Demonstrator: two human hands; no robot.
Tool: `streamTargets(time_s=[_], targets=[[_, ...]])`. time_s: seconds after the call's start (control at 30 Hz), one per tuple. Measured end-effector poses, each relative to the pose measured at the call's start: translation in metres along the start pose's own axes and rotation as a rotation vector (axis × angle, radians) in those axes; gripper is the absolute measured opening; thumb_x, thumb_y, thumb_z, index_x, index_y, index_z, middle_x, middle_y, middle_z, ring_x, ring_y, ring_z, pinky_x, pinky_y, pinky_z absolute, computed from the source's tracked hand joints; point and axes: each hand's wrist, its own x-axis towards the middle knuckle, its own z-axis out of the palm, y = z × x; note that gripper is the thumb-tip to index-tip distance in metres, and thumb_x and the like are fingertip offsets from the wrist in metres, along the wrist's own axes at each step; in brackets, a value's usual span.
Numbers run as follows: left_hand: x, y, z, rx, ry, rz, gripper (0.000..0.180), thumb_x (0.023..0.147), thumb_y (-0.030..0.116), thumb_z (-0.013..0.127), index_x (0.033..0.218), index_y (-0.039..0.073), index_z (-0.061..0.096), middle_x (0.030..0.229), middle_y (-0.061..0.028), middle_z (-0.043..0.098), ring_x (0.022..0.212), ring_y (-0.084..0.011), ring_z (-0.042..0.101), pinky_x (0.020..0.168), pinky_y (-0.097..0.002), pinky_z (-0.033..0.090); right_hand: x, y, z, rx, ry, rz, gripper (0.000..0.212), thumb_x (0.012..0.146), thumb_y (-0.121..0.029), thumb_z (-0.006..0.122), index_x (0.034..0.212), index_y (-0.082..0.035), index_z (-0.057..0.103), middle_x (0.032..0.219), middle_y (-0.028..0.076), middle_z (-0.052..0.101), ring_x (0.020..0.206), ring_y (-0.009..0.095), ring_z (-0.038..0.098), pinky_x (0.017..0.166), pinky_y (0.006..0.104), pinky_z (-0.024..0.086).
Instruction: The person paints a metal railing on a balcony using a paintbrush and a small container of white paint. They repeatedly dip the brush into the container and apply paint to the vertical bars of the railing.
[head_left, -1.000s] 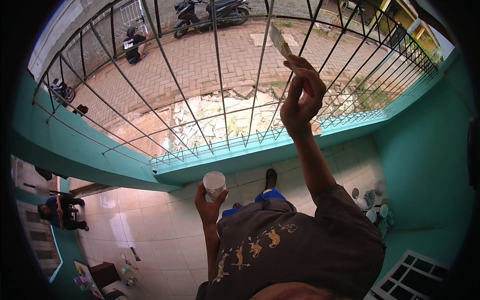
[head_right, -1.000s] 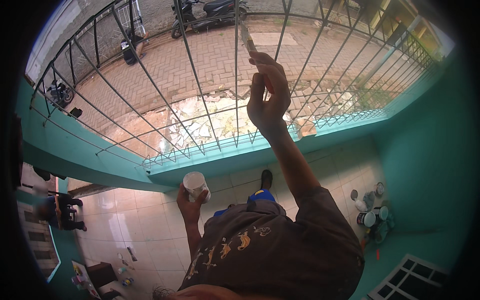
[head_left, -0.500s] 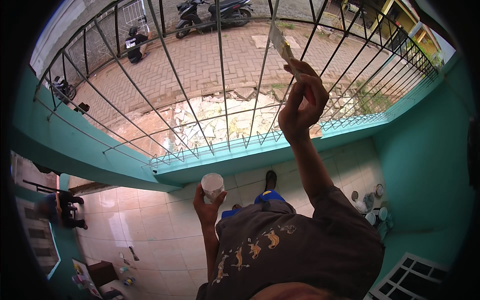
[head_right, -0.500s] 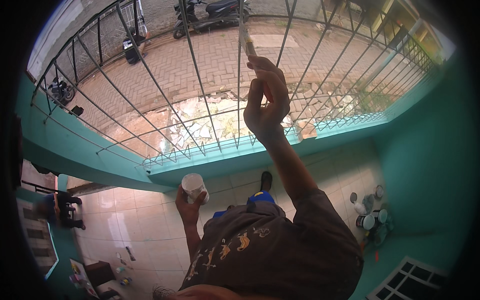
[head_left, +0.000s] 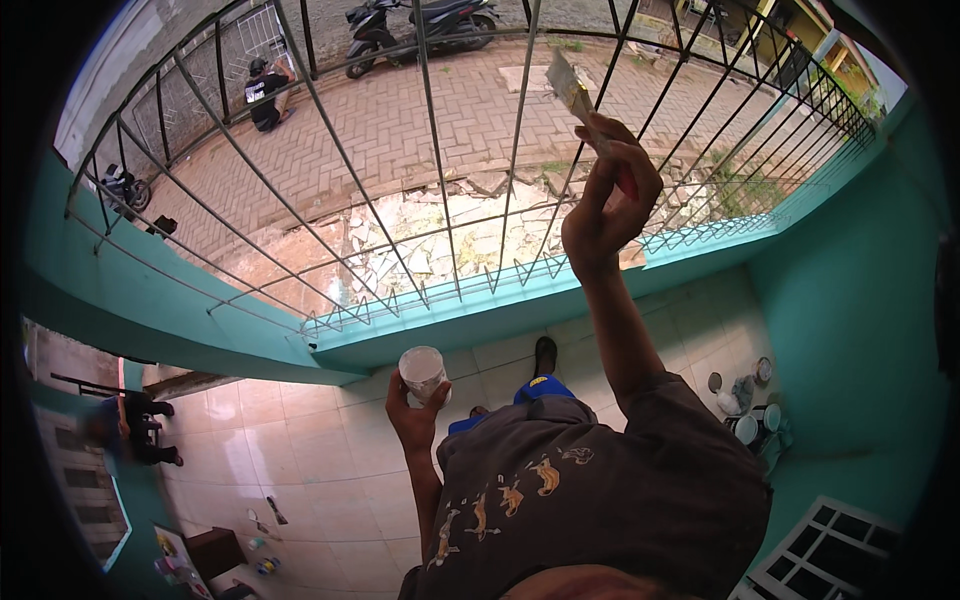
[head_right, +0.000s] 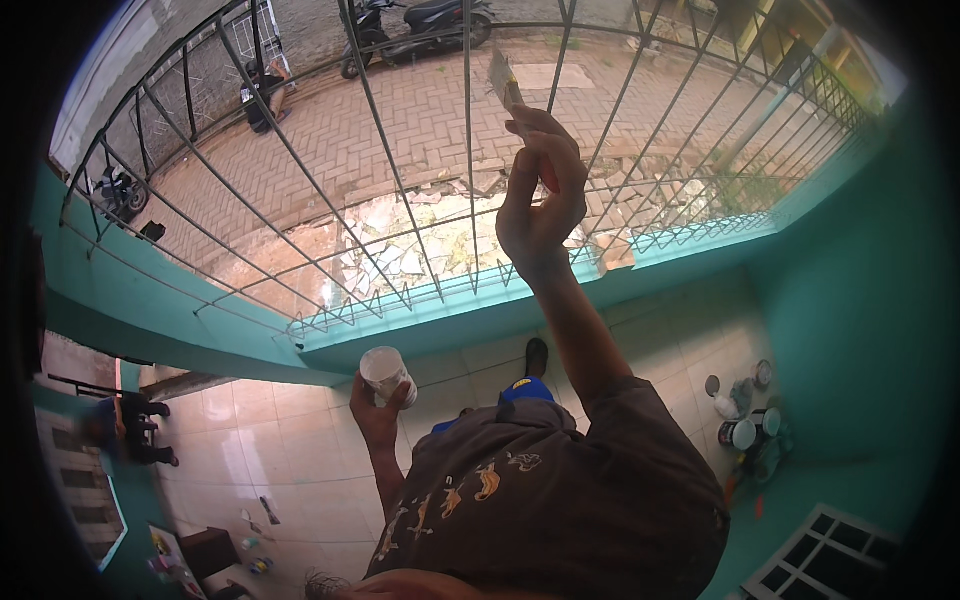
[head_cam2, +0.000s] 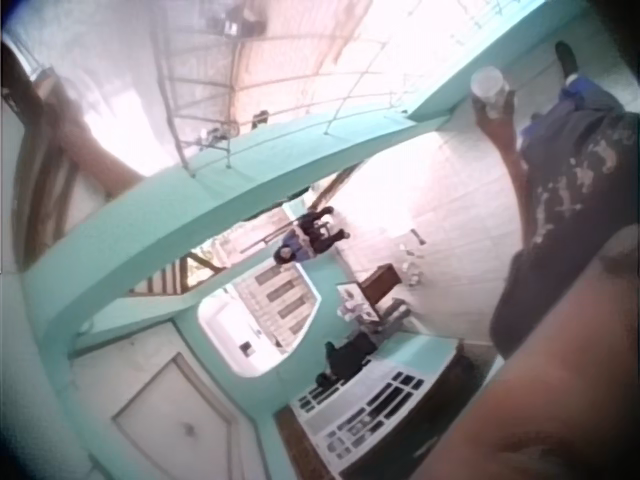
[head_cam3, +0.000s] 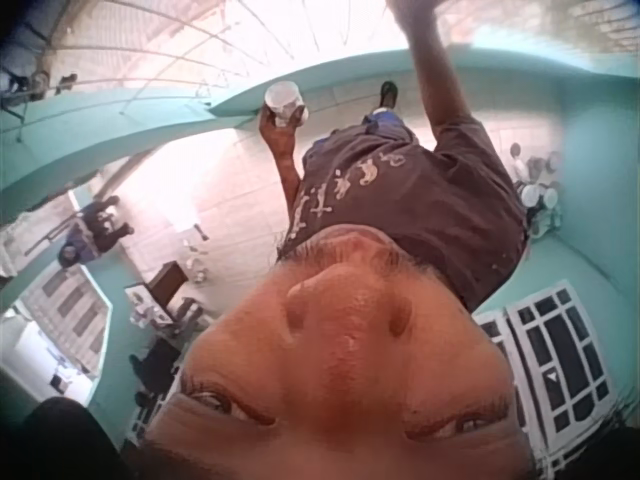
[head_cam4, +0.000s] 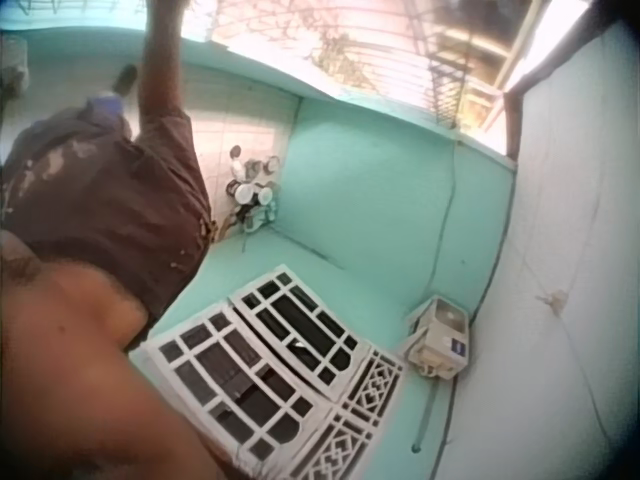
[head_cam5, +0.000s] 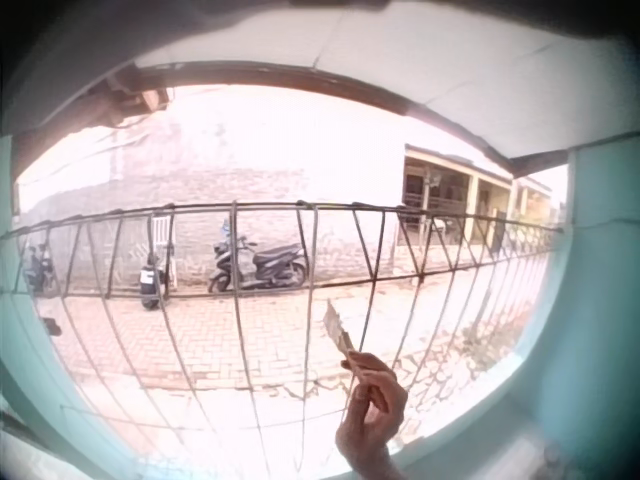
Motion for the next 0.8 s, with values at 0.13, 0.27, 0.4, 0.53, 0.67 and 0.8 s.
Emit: streamTargets(time_s=[0.13,0.27,0.4,0.53,0.67,0.8], targets=[[0.001,-0.001,0.002,0.02,0.003,-0.002,0.061,0.068,0.018,0.089,0.118,0.004,0.058,0.107,-0.0096,0.066,0.104,-0.0223,0.062,0.093,-0.0374,0.047,-0.017,-0.002,0.008,0.012,-0.073,0.006,0.026,0.092,0.007,0.053,0.115,-0.004,0.049,0.118,0.022,0.062,0.095,0.025,0.066,0.066,0.0247,0.052],[0.002,-0.003,0.003,0.003,-0.012,-0.022,0.062,0.068,0.017,0.089,0.12,0.003,0.057,0.109,-0.0095,0.065,0.106,-0.0226,0.061,0.095,-0.0375,0.046,-0.033,-0.012,0.007,-0.021,-0.091,-0.083,0.031,0.088,0.008,0.058,0.115,-0.004,0.046,0.118,0.023,0.062,0.096,0.032,0.065,0.072,0.0346,0.053],[0.004,0.0,0.005,-0.028,-0.017,-0.026,0.062,0.068,0.017,0.088,0.12,0.003,0.057,0.11,-0.0093,0.064,0.107,-0.0228,0.061,0.095,-0.0375,0.045,-0.038,-0.007,0.004,-0.107,-0.088,-0.109,0.032,0.085,0.008,0.061,0.112,-0.004,0.049,0.119,0.022,0.062,0.1,0.034,0.063,0.075,0.0383,0.055],[0.005,0.001,0.006,-0.013,-0.031,-0.04,0.061,0.069,0.016,0.088,0.12,0.002,0.057,0.111,-0.0094,0.064,0.107,-0.0227,0.061,0.096,-0.0376,0.045,-0.037,-0.013,0.011,-0.163,-0.191,-0.152,0.033,0.08,0.007,0.065,0.109,-0.004,0.052,0.119,0.02,0.062,0.101,0.038,0.062,0.076,0.0402,0.055],[0.004,0.004,0.007,-0.008,-0.016,-0.034,0.06,0.069,0.015,0.088,0.119,0.003,0.057,0.11,-0.0095,0.064,0.106,-0.0228,0.061,0.095,-0.0381,0.045,-0.039,-0.012,0.005,-0.161,-0.144,-0.167,0.035,0.079,0.006,0.067,0.109,-0.005,0.052,0.119,0.019,0.062,0.102,0.036,0.062,0.073,0.0393,0.056],[0.004,0.003,0.006,0.0,-0.025,-0.028,0.06,0.069,0.015,0.088,0.118,0.003,0.057,0.109,-0.0097,0.064,0.106,-0.0229,0.061,0.095,-0.0386,0.046,-0.035,-0.007,0.011,-0.147,-0.283,-0.192,0.033,0.078,0.006,0.067,0.106,-0.006,0.053,0.119,0.016,0.063,0.101,0.033,0.063,0.068,0.037,0.057]])
